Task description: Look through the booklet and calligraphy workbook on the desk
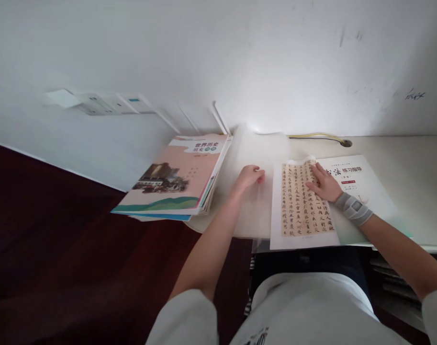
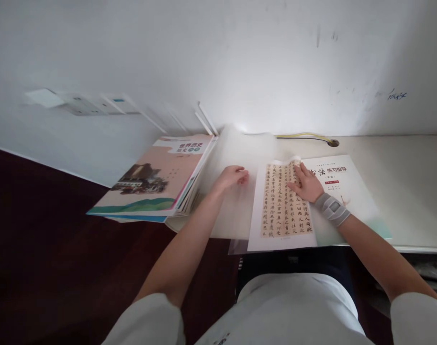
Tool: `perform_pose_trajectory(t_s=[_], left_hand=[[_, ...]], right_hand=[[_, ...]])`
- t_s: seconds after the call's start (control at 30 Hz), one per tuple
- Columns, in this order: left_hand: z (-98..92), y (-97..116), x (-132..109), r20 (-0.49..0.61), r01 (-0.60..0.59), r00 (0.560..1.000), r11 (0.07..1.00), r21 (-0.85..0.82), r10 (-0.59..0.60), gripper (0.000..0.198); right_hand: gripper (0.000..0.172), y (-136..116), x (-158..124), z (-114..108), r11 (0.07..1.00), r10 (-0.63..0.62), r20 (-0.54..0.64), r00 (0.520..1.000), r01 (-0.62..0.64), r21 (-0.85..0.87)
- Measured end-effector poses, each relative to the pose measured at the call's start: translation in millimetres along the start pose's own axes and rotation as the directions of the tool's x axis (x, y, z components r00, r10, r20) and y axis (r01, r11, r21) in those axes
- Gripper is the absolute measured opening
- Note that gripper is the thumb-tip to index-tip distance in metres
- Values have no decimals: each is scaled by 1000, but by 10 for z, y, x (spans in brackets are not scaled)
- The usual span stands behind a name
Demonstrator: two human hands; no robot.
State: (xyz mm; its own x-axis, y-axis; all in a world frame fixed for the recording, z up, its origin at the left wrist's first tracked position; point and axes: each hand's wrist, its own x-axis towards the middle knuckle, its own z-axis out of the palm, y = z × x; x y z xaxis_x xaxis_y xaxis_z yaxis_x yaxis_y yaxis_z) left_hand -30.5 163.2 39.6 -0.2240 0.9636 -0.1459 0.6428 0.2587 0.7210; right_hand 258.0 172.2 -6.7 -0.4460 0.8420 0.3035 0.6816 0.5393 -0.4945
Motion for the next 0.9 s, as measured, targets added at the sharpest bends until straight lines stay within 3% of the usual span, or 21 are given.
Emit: perform_pose_trajectory(t_s=[0.13,0.3,0.4,0.47,0.57,0.63,0.77,0.9], left_hand=[[26,-22,181,-109,-9,994,999,45,13,39],[59,29,314,-128,-31,991,995,91,42,32],[111,148,312,-213,-85,971,988,132,112,38],[182,291,319,-229,-184,946,962,204,229,39],[376,582,406,-23,-403,901,857,322,433,32],[544,776,509,158,-510,859,791,337,487,31],[764,1008,720,372,-575,808,746,336,456,32],[711,1045,835,469,-572,792,743,347,390,28]], right_hand=[[82,-42,-30,-66,999,29,61,998,-28,-17],[81,-45,-13,-34,996,-20,75,997,27,-86],[78,-23,-17,-1,996,-40,63,997,45,-79],[78,-16,-21,12,996,-55,54,997,59,-70],[78,-22,-24,27,994,-76,51,996,80,-75],[78,-30,-23,34,993,-70,45,997,74,-92],[76,-49,-18,29,993,-62,20,998,64,-104],[72,-75,-13,-5,994,-63,26,998,65,-85]])
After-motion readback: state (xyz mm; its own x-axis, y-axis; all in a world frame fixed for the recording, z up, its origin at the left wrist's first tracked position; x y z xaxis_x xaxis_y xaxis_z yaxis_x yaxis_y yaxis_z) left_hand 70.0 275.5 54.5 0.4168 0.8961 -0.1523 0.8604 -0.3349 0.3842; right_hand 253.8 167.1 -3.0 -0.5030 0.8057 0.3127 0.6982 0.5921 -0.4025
